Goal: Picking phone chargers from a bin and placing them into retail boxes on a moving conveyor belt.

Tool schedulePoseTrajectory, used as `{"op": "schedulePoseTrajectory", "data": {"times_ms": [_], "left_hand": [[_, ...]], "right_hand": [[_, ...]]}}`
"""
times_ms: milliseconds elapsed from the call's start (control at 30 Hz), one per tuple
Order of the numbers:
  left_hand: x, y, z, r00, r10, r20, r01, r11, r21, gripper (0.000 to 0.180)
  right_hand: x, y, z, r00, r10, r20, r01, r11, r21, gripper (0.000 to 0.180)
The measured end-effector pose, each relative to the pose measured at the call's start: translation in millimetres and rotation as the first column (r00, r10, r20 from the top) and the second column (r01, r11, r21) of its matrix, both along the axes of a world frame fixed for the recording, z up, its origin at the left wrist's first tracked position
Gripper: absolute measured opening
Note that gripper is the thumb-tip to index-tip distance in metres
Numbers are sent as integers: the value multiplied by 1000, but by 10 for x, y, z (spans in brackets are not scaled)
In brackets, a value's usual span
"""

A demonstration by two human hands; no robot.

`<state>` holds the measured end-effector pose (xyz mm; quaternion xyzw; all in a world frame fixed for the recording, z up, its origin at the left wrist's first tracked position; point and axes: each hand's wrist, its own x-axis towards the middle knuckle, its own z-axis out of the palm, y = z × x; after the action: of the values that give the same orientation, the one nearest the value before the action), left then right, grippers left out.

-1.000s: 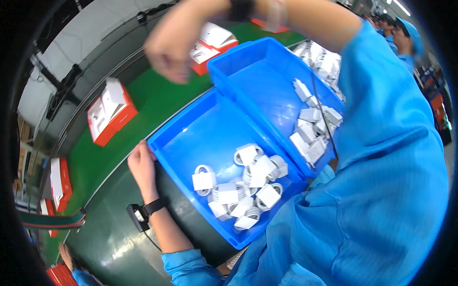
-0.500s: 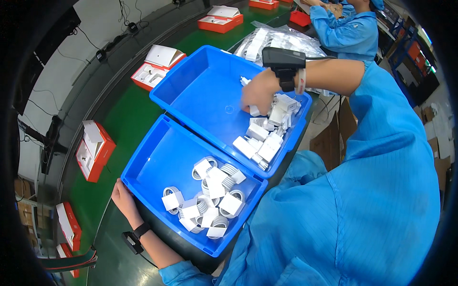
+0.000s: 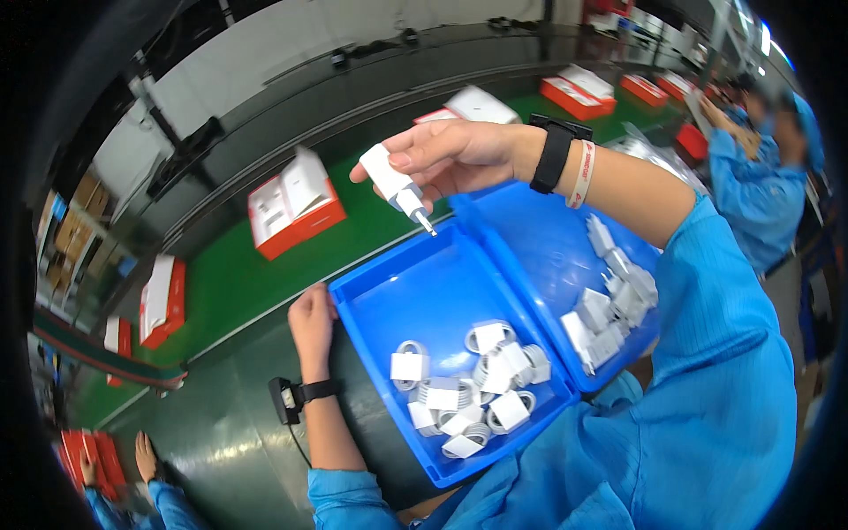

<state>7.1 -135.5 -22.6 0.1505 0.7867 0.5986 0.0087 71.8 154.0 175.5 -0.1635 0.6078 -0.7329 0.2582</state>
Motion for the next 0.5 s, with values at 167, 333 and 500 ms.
{"op": "schedulePoseTrajectory", "data": {"times_ms": [167, 333, 500], "left_hand": [[-28, 1, -16, 1000, 16, -11, -16, 999, -42, 43], [-22, -24, 40, 997, 56, 48, -50, 992, -113, 43], [-39, 26, -24, 998, 62, -20, -64, 991, -119, 44]], "right_hand": [[-680, -708, 175, 981, -159, -113, 165, 985, 45, 24], [-1255, -1205, 132, 935, -355, -16, 356, 935, 13, 13], [-1475, -837, -236, 947, -303, 102, 304, 953, 12, 25]]}}
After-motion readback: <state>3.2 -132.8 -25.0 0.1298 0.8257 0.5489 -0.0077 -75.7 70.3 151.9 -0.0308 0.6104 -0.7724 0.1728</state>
